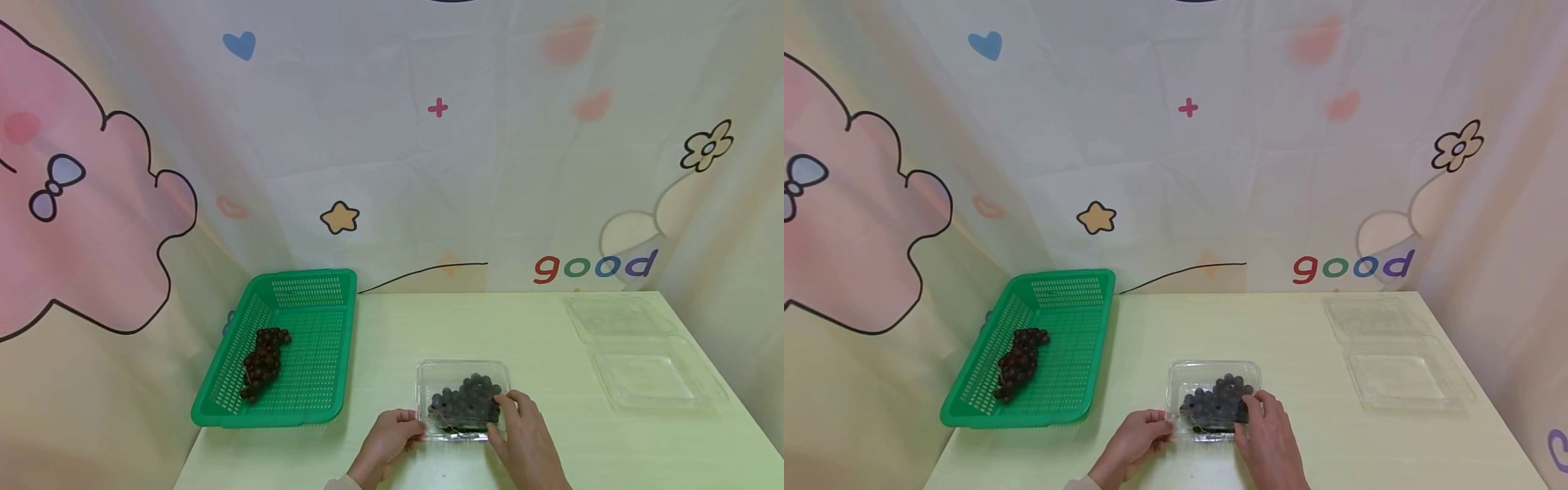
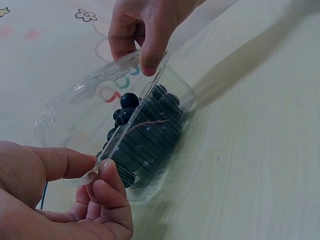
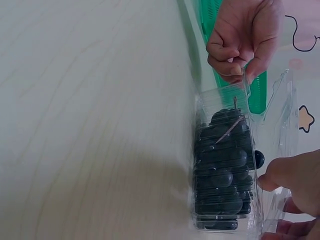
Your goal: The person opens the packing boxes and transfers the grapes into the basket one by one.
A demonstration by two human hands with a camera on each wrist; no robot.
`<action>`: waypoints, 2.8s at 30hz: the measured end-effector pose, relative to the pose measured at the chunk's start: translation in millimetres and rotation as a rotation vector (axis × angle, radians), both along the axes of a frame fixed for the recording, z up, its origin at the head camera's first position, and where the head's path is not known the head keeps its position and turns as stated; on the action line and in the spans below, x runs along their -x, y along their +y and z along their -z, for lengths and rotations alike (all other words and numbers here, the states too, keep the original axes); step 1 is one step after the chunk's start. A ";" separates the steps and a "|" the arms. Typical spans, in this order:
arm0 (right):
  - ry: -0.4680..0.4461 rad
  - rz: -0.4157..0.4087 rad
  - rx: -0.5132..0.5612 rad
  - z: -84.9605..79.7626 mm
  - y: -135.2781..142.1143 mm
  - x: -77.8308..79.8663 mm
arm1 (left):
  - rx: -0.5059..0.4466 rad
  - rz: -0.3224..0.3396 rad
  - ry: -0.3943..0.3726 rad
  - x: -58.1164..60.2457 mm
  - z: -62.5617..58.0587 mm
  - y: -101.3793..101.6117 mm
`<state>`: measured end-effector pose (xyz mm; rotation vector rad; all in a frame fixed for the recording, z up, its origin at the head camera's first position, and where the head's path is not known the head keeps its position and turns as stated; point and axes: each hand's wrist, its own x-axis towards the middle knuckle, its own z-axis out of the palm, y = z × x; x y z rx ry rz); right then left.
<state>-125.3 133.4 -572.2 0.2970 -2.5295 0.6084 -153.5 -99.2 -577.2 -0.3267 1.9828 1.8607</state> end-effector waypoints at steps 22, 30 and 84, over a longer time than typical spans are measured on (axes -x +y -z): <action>0.050 -0.043 0.023 -6.3 6.6 5.5 | 0.005 -0.010 0.014 -0.6 -0.4 -0.6; 0.108 -0.079 0.024 -21.4 15.1 10.4 | 0.005 -0.015 0.040 -1.5 -2.1 3.1; 0.185 -0.054 0.118 -43.7 27.5 37.5 | -0.032 -0.015 0.061 -2.3 -3.3 0.9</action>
